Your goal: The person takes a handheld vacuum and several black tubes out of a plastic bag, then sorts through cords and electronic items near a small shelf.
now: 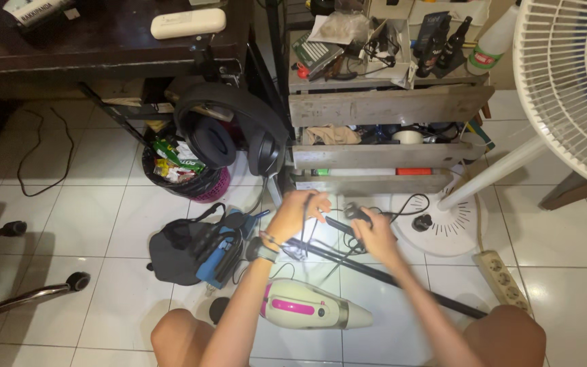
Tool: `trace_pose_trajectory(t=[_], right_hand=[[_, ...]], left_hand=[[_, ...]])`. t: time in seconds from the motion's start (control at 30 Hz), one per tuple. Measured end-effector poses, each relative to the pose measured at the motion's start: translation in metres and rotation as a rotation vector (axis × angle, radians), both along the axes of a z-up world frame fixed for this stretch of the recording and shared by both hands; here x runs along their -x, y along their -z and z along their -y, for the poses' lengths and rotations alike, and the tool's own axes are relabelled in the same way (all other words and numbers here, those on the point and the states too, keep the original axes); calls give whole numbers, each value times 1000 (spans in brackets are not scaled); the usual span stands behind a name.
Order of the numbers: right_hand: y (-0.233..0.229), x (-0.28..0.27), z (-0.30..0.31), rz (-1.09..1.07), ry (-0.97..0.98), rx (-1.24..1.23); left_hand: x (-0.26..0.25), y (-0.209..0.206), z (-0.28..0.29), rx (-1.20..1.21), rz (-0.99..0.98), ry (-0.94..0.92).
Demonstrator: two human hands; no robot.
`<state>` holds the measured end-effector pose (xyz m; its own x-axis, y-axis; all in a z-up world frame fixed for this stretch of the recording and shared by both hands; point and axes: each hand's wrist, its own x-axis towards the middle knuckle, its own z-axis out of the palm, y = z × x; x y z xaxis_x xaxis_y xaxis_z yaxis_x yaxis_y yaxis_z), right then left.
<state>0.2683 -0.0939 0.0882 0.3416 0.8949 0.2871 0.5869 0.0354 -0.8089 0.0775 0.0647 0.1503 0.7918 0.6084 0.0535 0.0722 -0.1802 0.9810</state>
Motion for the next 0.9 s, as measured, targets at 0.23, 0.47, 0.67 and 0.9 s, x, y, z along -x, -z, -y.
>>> trace_pose_trajectory(t=[0.23,0.47,0.67,0.9], right_hand=[[33,44,3,-1155,-125,195],[60,23,10,-1008,-188,175],[84,12,17,-530,-296,185],[141,54,31,-490,-317,422]], left_hand=[[-9,26,22,-219,18,210],[62,200,1,-254,-239,-75],[104,278,13,-122,-632,-68],[133,238,-6,629,-237,-351]])
